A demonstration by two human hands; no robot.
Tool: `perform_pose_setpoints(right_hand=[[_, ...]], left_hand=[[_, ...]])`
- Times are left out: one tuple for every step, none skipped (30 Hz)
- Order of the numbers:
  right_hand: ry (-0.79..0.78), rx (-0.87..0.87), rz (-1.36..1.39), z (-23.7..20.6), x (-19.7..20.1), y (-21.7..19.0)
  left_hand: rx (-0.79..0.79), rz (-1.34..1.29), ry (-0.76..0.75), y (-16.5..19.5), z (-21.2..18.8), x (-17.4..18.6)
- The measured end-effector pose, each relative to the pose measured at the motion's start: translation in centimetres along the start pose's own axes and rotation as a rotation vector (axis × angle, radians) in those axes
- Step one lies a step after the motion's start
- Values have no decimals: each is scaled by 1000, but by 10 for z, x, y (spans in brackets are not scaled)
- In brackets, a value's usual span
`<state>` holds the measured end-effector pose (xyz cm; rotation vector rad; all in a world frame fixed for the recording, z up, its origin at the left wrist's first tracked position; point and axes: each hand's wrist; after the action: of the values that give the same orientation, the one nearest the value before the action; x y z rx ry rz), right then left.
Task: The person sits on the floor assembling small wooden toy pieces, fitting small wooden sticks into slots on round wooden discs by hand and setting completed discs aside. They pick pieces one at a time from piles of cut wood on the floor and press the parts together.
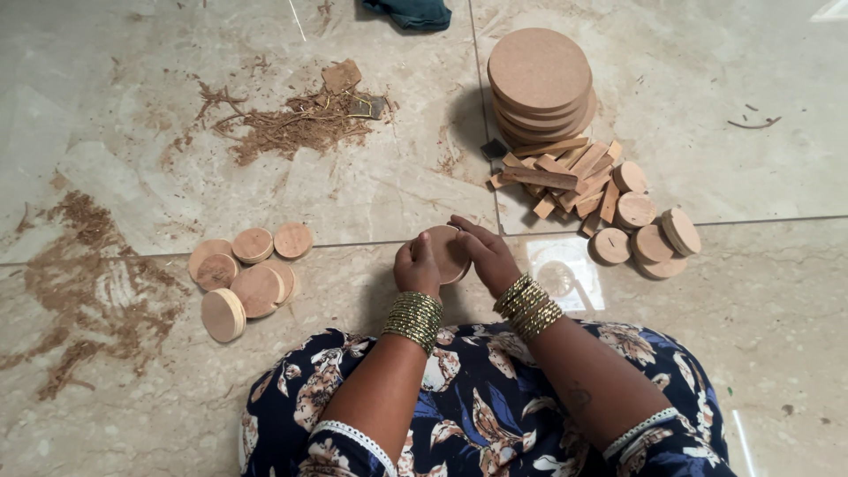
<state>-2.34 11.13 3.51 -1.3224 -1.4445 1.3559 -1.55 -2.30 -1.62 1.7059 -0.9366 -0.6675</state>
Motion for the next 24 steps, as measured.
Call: perform_pose_setpoints(right_hand=[[59, 38, -67, -3, -5, 1], [117, 78, -132, -8, -11, 1], [175, 117, -194, -14, -18, 0], [166, 279, -360, -19, -24, -2], [154, 441, -524, -25, -29, -4], [140, 602, -689, -30, -33, -7], [129, 659, -765, -33, -36, -9], [118, 718, -842, -34, -37, -12], [109, 776, -919, -34, -36, -14], [129, 743, -859, -31, -33, -16], [152, 709, -801, -28, -29, -18], [175, 673, -745, -23, -24, -20], [120, 478, -530, -18, -17, -23], [65, 283, -317, -13, -9, -27], [12, 87, -104, -8, -1, -31], [5, -71, -20, -4, 7, -36], [-1, -230, 67, -1, 14, -41], [-8, -387, 156, 0, 18, -45], [-14, -321, 129, 0, 20, -48], [-22, -253, 103, -2, 18, -50], [-31, -186, 78, -5, 15, -50], [18, -58, -7, -9, 8, -49], [67, 69, -91, -15, -2, -45], [115, 196, -172, -20, -12, -41]], left_hand=[[57, -85, -6, 0, 0, 0], [111, -168, -10, 0, 1, 0], [155, -190, 11, 2, 2, 2], [198, -212, 34, 4, 4, 3], [244, -233, 58, 6, 5, 5], [291, -222, 37, 9, 6, 8], [337, -212, 16, 13, 7, 10], [382, -201, -8, 17, 7, 11], [429, -267, -78, 20, 5, 12], [476, -332, -151, 23, 2, 10], [523, -396, -227, 26, -1, 9], [549, -354, -250, 29, -5, 9], [577, -314, -276, 31, -8, 9], [604, -276, -302, 32, -11, 8], [599, -257, -355, 33, -14, 8], [592, -238, -406, 33, -16, 8], [584, -219, -455, 32, -18, 7], [586, -240, -473, 31, -20, 6], [584, -260, -491, 29, -20, 6], [578, -278, -508, 27, -20, 5], [543, -384, -490, 25, -20, 4], [508, -490, -471, 23, -19, 2], [471, -595, -452, 22, -18, 2], [501, -578, -387, 20, -16, 2]])
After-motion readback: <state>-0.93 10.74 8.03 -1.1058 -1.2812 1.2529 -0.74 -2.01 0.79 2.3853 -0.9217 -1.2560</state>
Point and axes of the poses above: each hand's wrist, its own z-axis towards the middle knuckle, its own x-axis out of the back of the hand, y = z × x
